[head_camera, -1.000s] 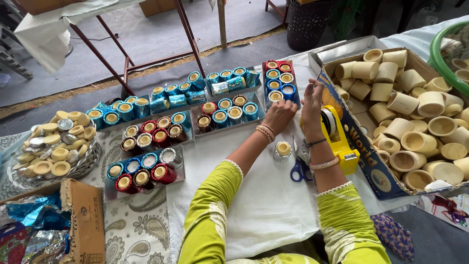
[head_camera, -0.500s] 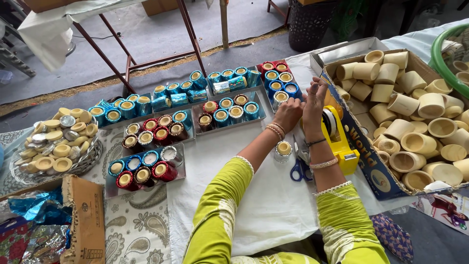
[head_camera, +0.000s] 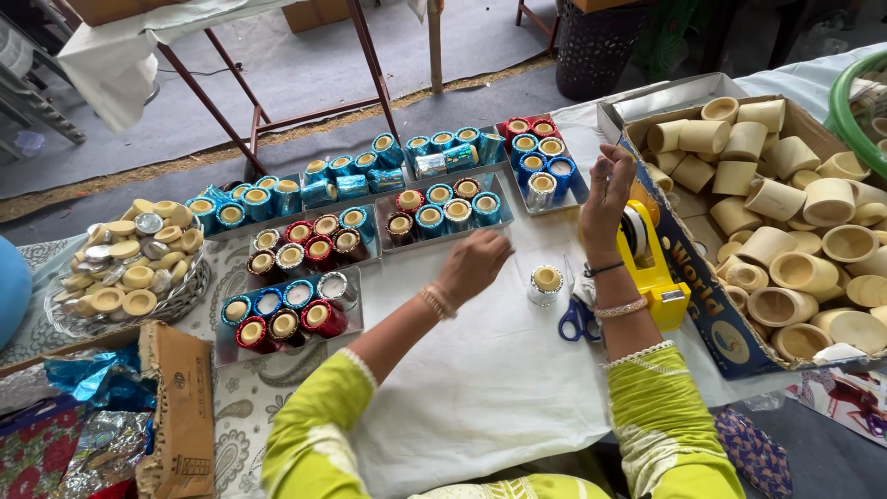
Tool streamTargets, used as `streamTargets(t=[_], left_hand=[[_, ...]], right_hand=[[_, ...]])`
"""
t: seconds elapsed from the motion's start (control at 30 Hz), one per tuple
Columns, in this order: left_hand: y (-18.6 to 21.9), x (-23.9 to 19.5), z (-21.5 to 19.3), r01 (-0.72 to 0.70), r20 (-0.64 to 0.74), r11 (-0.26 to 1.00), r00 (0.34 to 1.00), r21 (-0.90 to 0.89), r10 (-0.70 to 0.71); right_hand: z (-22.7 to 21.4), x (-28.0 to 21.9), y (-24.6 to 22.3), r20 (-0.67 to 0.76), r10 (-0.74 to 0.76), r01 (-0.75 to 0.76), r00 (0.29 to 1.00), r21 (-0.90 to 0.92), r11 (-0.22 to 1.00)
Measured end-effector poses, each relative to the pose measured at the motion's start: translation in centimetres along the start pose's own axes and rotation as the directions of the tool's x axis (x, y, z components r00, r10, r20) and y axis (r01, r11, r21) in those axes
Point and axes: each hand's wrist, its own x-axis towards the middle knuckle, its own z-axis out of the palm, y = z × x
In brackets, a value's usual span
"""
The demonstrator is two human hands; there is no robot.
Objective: The person assembles small candles by placing wicks into wooden cups and wrapping them in colorful foil. They handle the cups and foil by hand, arranging the finished items into metal trays on the table.
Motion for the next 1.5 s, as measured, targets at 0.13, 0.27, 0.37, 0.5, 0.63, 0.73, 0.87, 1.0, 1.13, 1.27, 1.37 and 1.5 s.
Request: streamTargets(t=[0.13,0.27,0.37,0.5,0.63,0.73,0.87,1.0,1.13,1.27,1.37,1.5], left_hand=[[2.2,-4.7,-3.0,0.149,0.062,0.984,0.988,-0.097,-0.143],[1.7,-6.5,-3.0,0.24,0.075,0.94,0.971,-0.243,-0.229],[1.9,-6.8,-3.0,0.317,0.102,0.905,0.949,-0.284,-0.3],[1.7,-7.1,-2.8,0.309,0.106,0.91,0.951,-0.276,-0.29],[1.6,-7.1,-2.8,0.323,0.147,0.906,0.945,-0.273,-0.293],[1.7,-7.1,-3.0,0.284,0.143,0.925,0.956,-0.251,-0.254],[1.7,-6.9,-3.1,0.286,0.152,0.925,0.955,-0.252,-0.254],[1.9,-6.7,-3.4,0.295,0.158,0.924,0.952,-0.245,-0.262],[2.0,-6.7,-3.4,0.308,0.169,0.923,0.947,-0.229,-0.274],[2.0,-6.7,-3.5,0.295,0.158,0.926,0.952,-0.237,-0.263],[2.1,-6.7,-3.6,0.296,0.157,0.924,0.952,-0.242,-0.263],[2.1,-6.8,-3.6,0.292,0.161,0.924,0.953,-0.248,-0.258]], right_hand=[[-0.3,0.1,-2.0,0.008,-0.1,0.1,0.995,-0.151,0.983],[0.1,1.2,-4.0,-0.01,-0.191,0.187,0.982,-0.147,0.971],[0.9,3.3,-6.1,0.016,-0.235,0.235,0.972,-0.151,0.96],[2.6,8.6,-7.1,0.128,-0.314,0.335,0.941,-0.212,0.918],[5.2,13.3,-2.0,0.275,-0.236,0.314,0.932,-0.287,0.905],[6.8,15.2,3.9,0.406,-0.091,0.258,0.909,-0.379,0.889],[8.5,16.0,9.5,0.47,0.076,0.205,0.879,-0.517,0.831],[9.4,16.6,12.6,0.529,0.112,0.235,0.841,-0.545,0.805],[10.6,17.3,14.9,0.589,0.118,0.27,0.8,-0.528,0.805],[12.2,16.9,16.0,0.592,0.188,0.178,0.784,-0.504,0.845],[13.4,16.6,16.2,0.574,0.245,0.107,0.781,-0.509,0.854],[14.2,16.4,16.3,0.536,0.312,0.089,0.784,-0.595,0.798]])
